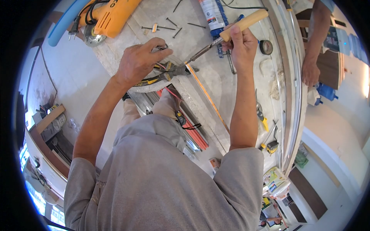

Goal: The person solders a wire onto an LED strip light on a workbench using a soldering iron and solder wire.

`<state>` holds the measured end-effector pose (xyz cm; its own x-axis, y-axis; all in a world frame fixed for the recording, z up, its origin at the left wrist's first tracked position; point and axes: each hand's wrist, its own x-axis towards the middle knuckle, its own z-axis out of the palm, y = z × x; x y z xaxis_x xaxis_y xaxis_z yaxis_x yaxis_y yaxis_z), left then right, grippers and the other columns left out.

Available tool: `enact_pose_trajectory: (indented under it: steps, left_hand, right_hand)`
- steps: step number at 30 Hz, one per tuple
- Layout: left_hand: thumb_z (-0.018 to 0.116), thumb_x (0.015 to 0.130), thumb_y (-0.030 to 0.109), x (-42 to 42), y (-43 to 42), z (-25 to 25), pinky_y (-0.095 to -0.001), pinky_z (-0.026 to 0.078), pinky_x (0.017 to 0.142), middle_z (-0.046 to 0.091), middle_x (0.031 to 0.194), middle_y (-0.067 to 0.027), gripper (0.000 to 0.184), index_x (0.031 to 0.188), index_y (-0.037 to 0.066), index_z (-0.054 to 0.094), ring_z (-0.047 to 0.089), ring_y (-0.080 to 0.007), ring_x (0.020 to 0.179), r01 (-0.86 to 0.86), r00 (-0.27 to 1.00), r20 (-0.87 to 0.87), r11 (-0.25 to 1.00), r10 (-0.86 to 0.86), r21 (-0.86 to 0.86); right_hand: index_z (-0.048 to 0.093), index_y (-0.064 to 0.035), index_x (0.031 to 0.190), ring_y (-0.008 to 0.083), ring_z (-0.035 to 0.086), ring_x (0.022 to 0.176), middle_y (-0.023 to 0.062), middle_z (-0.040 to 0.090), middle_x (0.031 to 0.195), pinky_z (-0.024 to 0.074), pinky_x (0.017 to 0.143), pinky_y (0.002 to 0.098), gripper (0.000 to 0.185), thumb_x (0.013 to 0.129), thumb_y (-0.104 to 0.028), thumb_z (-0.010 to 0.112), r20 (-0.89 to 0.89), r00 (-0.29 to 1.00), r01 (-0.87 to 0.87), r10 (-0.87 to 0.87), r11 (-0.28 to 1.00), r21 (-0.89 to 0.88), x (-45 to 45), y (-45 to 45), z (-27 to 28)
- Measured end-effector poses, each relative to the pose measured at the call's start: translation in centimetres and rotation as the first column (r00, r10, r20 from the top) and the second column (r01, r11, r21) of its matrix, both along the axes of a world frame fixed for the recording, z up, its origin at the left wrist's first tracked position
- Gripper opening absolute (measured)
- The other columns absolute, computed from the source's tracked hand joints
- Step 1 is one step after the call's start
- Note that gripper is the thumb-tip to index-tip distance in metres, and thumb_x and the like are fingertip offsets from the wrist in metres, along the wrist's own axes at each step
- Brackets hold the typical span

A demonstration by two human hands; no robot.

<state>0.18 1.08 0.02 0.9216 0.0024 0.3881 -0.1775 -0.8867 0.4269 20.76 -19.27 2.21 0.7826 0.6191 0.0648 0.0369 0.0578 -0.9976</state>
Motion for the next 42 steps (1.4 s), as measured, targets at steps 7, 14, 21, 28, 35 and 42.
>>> enact_pose_trajectory:
  steps: [7,14,21,28,35,42]
  left_hand:
    - [0.059,0.074,0.002,0.0,0.0,0.0,-0.0326,0.050,0.055,0.062,0.103,-0.0015,0.034,0.102,0.018,0.069,0.064,-0.0189,0.069,-0.004,1.000,0.007,1.000,0.004,0.002]
    - [0.059,0.074,0.001,0.1,0.0,0.1,-0.0329,0.051,0.056,0.062,0.102,-0.0010,0.034,0.102,0.017,0.069,0.064,-0.0198,0.066,-0.009,1.000,0.016,1.000,0.009,-0.014]
    - [0.060,0.074,0.002,0.0,0.0,0.3,-0.0335,0.052,0.057,0.062,0.101,-0.0004,0.033,0.101,0.018,0.069,0.063,-0.0220,0.065,0.008,1.000,-0.008,0.999,-0.008,-0.050]
    - [0.064,0.074,0.003,-0.4,0.2,0.9,-0.0343,0.053,0.060,0.060,0.101,-0.0015,0.037,0.107,0.019,0.067,0.065,-0.0235,0.071,-0.017,0.997,-0.072,0.997,0.011,-0.079]
    - [0.065,0.080,0.005,-3.4,0.3,3.7,-0.0333,0.052,0.064,0.063,0.096,-0.0044,0.025,0.103,0.014,0.069,0.066,-0.0231,0.076,-0.134,0.973,-0.209,0.978,0.099,-0.160]
    - [0.066,0.085,0.010,-4.9,1.1,8.3,-0.0272,0.048,0.065,0.066,0.084,-0.0080,0.017,0.100,0.004,0.070,0.062,-0.0189,0.071,-0.181,0.932,-0.362,0.880,0.012,-0.439]
  right_hand:
    - [0.063,0.0014,0.091,0.0090,0.054,0.053,0.0053,0.060,0.070,0.0443,0.046,0.0210,0.035,0.096,-0.032,0.057,0.002,1.000,0.007,-0.007,1.000,0.005,0.0,0.0,0.0]
    - [0.062,0.0016,0.093,0.0125,0.055,0.056,0.0070,0.061,0.075,0.0437,0.048,0.0246,0.034,0.097,-0.031,0.056,-0.111,0.994,-0.002,0.015,0.993,0.118,0.8,-0.3,-0.3]
    - [0.061,0.0026,0.096,0.0143,0.058,0.058,0.0105,0.064,0.078,0.0454,0.050,0.0261,0.035,0.097,-0.032,0.055,-0.133,0.924,0.377,-0.359,0.915,0.147,-4.0,-3.0,5.5]
    - [0.062,0.0043,0.102,0.0188,0.066,0.067,0.0166,0.068,0.085,0.0495,0.055,0.0250,0.035,0.096,-0.030,0.058,-0.342,0.855,0.445,-0.389,0.890,0.100,-11.4,-1.0,4.9]
    - [0.064,0.0028,0.100,0.0144,0.063,0.068,0.0098,0.068,0.082,0.0448,0.055,0.0235,0.031,0.093,-0.028,0.062,-0.029,0.850,0.526,-0.525,0.848,0.061,-10.6,1.2,8.1]
    - [0.068,-0.0015,0.085,0.0075,0.047,0.056,0.0009,0.053,0.066,0.0357,0.050,0.0245,0.037,0.092,-0.037,0.060,0.579,0.800,0.224,0.157,0.817,-0.532,-2.8,6.2,18.1]
